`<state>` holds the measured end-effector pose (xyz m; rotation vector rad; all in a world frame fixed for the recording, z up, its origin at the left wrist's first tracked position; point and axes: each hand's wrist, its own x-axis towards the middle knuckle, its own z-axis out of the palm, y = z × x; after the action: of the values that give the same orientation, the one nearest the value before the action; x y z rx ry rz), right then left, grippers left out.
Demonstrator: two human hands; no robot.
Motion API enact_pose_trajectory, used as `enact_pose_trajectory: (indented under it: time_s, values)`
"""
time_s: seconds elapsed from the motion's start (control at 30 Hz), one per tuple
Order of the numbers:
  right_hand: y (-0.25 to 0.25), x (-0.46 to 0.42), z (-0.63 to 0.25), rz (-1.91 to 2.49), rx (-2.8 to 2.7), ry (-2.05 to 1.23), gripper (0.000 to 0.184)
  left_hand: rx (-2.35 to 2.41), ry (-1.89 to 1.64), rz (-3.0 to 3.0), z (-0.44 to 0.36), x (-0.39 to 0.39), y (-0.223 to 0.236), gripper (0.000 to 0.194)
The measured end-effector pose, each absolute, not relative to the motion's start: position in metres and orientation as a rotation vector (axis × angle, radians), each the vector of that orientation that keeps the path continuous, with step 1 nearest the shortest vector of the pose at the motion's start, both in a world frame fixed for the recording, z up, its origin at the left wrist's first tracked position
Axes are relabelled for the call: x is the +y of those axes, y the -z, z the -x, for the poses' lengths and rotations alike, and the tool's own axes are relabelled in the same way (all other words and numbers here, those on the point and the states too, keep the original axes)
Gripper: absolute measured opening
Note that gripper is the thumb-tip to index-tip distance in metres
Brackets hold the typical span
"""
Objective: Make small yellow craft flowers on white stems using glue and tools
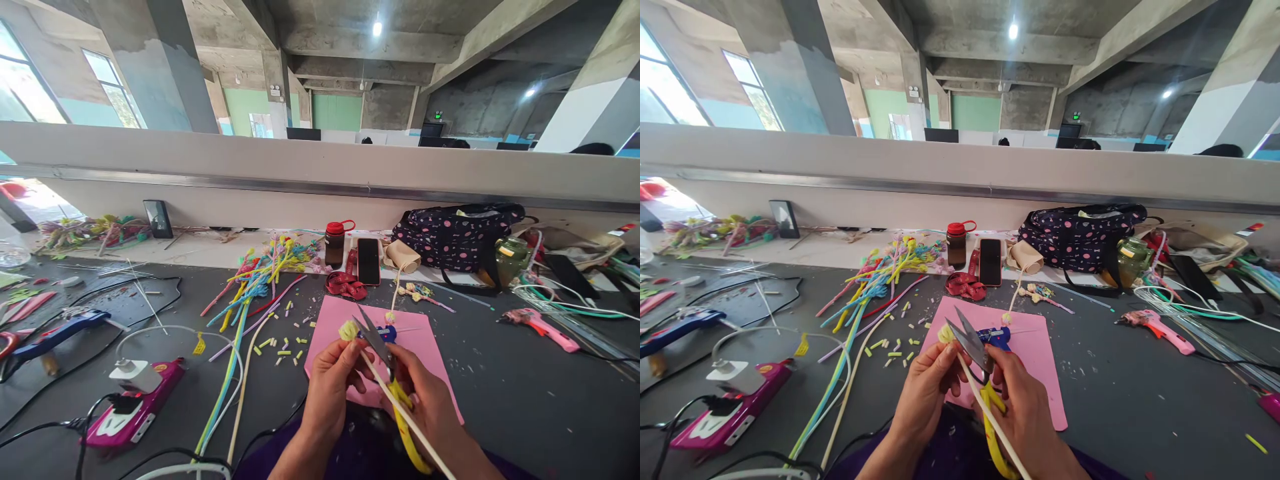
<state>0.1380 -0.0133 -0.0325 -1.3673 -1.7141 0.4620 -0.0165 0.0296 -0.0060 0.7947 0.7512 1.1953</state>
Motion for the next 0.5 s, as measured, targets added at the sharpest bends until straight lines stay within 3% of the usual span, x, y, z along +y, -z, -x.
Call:
enact_pose_trajectory:
  time_s: [0.2, 0.5]
  values:
    - [0.033, -0.006, -0.152, 1.285, -1.377, -0.652, 0.054, 0.671, -1.109, -0.736, 0.022, 0.032, 0.005, 0.023]
    - [0.018, -0.003, -0.134, 0.992, -0.946, -1.198, 0.051, 0.623, -1.083, -0.85, 0.024, 0.029, 0.005, 0.021]
